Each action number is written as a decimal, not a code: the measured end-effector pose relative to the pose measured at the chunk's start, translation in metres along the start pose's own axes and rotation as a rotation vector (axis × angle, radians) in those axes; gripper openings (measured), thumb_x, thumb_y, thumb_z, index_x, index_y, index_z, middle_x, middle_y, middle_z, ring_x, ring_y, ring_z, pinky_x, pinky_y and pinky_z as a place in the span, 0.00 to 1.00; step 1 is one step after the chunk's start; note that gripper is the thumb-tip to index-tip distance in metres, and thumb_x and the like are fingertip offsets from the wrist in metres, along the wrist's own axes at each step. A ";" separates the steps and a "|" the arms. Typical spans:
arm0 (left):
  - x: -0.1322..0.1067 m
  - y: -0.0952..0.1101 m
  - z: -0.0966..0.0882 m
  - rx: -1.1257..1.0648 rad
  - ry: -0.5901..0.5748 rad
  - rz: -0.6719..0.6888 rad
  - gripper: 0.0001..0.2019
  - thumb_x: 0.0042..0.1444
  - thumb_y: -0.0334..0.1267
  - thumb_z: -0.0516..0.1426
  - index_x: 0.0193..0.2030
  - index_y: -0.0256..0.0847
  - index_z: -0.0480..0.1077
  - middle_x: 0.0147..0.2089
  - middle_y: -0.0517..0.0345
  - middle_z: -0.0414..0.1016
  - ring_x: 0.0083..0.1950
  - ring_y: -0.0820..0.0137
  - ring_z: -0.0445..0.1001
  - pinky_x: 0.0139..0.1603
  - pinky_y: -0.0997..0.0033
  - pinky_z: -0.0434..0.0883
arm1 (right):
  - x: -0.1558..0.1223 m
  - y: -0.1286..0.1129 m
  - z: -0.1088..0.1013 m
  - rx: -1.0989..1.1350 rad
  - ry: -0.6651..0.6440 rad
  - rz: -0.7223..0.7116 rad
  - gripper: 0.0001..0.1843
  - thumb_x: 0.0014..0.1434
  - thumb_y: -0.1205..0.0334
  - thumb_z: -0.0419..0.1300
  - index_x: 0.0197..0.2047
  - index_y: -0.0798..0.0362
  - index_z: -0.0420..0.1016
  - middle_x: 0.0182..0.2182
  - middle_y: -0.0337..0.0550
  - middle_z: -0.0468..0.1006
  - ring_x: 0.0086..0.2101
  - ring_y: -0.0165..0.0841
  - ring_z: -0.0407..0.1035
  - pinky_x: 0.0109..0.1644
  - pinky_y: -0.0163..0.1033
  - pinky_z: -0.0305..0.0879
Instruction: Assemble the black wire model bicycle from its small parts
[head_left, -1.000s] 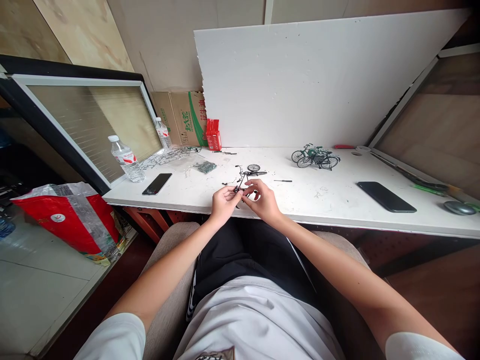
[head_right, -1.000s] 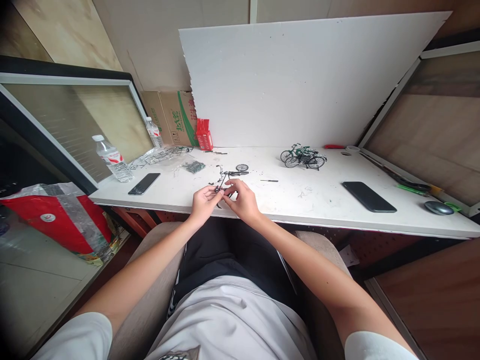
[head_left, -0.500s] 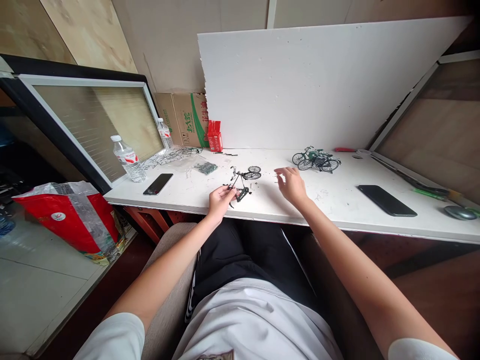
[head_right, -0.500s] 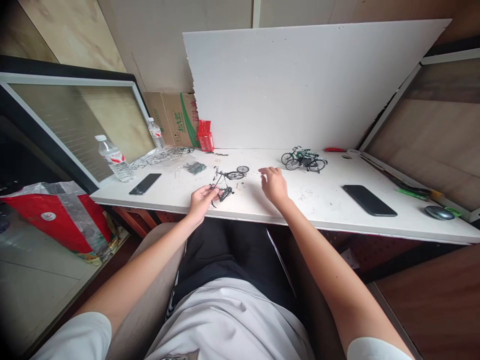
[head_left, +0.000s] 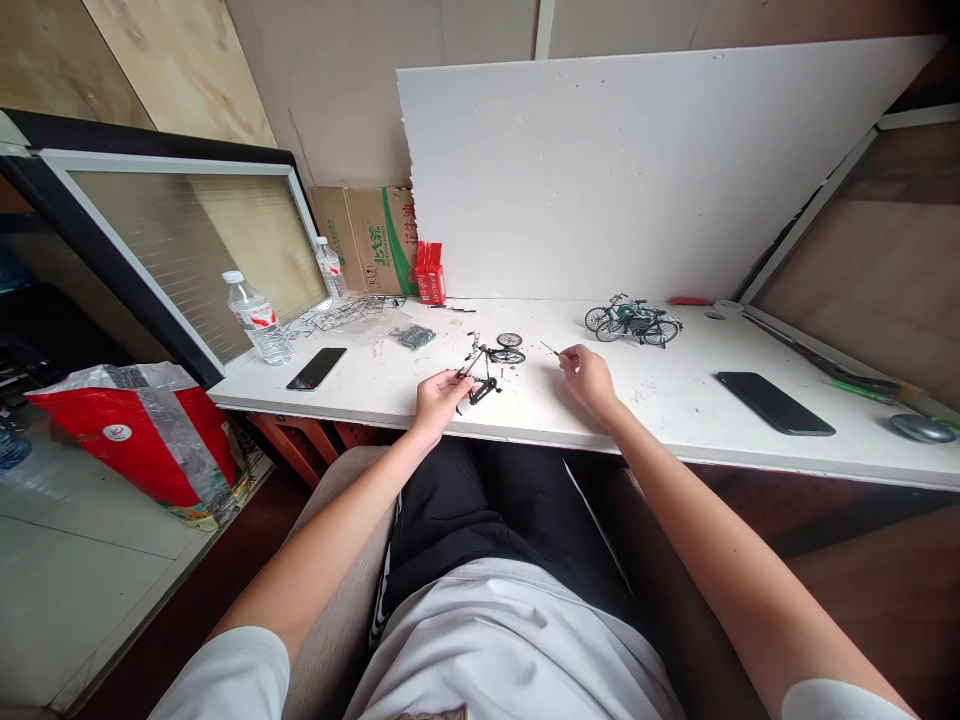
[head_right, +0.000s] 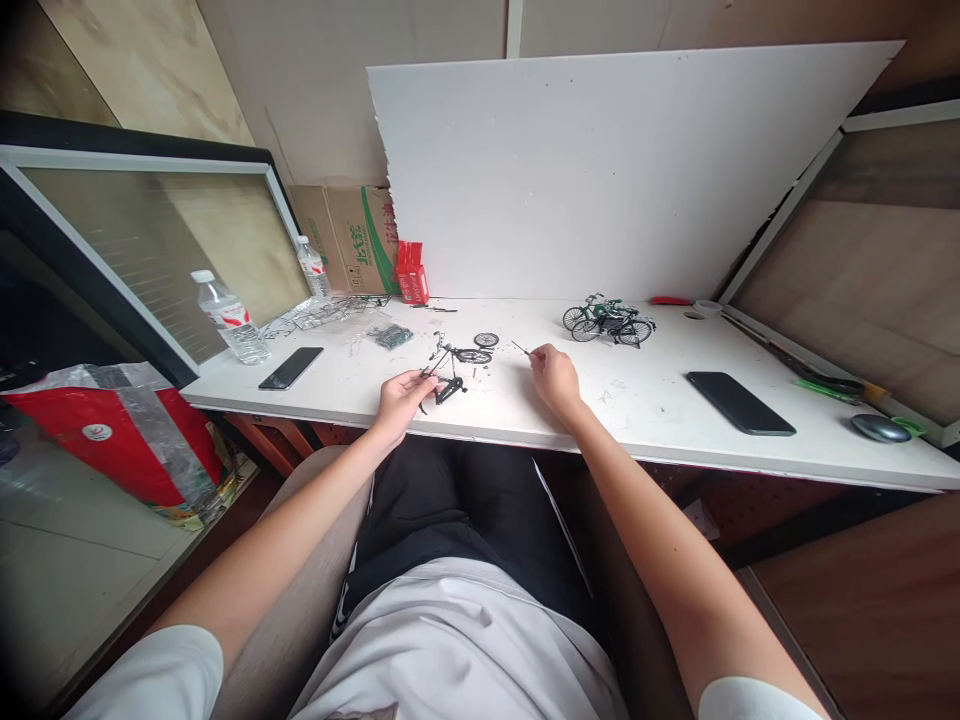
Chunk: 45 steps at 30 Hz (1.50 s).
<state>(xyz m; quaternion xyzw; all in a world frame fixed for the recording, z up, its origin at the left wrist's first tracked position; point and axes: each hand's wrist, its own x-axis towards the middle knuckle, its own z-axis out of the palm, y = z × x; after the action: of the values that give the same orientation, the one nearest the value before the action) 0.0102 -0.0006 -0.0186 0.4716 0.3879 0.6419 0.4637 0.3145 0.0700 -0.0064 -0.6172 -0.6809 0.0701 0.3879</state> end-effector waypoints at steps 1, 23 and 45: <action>0.001 0.001 -0.001 0.026 0.013 0.036 0.22 0.50 0.50 0.76 0.43 0.36 0.82 0.42 0.46 0.87 0.44 0.59 0.87 0.52 0.57 0.81 | -0.003 -0.008 0.004 0.153 0.042 -0.026 0.16 0.75 0.55 0.57 0.52 0.57 0.82 0.47 0.60 0.86 0.46 0.47 0.78 0.53 0.52 0.73; -0.006 -0.023 -0.006 0.338 0.045 0.259 0.12 0.59 0.45 0.70 0.45 0.41 0.85 0.46 0.46 0.87 0.48 0.58 0.84 0.59 0.56 0.78 | -0.062 -0.083 0.049 0.620 -0.280 -0.280 0.28 0.72 0.29 0.56 0.49 0.48 0.73 0.36 0.45 0.85 0.38 0.41 0.81 0.41 0.45 0.76; -0.002 -0.031 -0.012 0.589 0.119 0.509 0.07 0.68 0.40 0.64 0.47 0.40 0.81 0.45 0.47 0.85 0.46 0.61 0.84 0.52 0.62 0.79 | -0.065 -0.083 0.050 0.582 -0.244 -0.278 0.17 0.72 0.43 0.61 0.48 0.48 0.75 0.37 0.45 0.84 0.34 0.38 0.78 0.36 0.41 0.72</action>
<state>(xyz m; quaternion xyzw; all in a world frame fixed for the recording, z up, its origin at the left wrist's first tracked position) 0.0054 0.0053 -0.0507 0.6277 0.4520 0.6239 0.1112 0.2146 0.0121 -0.0220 -0.3689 -0.7514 0.2812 0.4692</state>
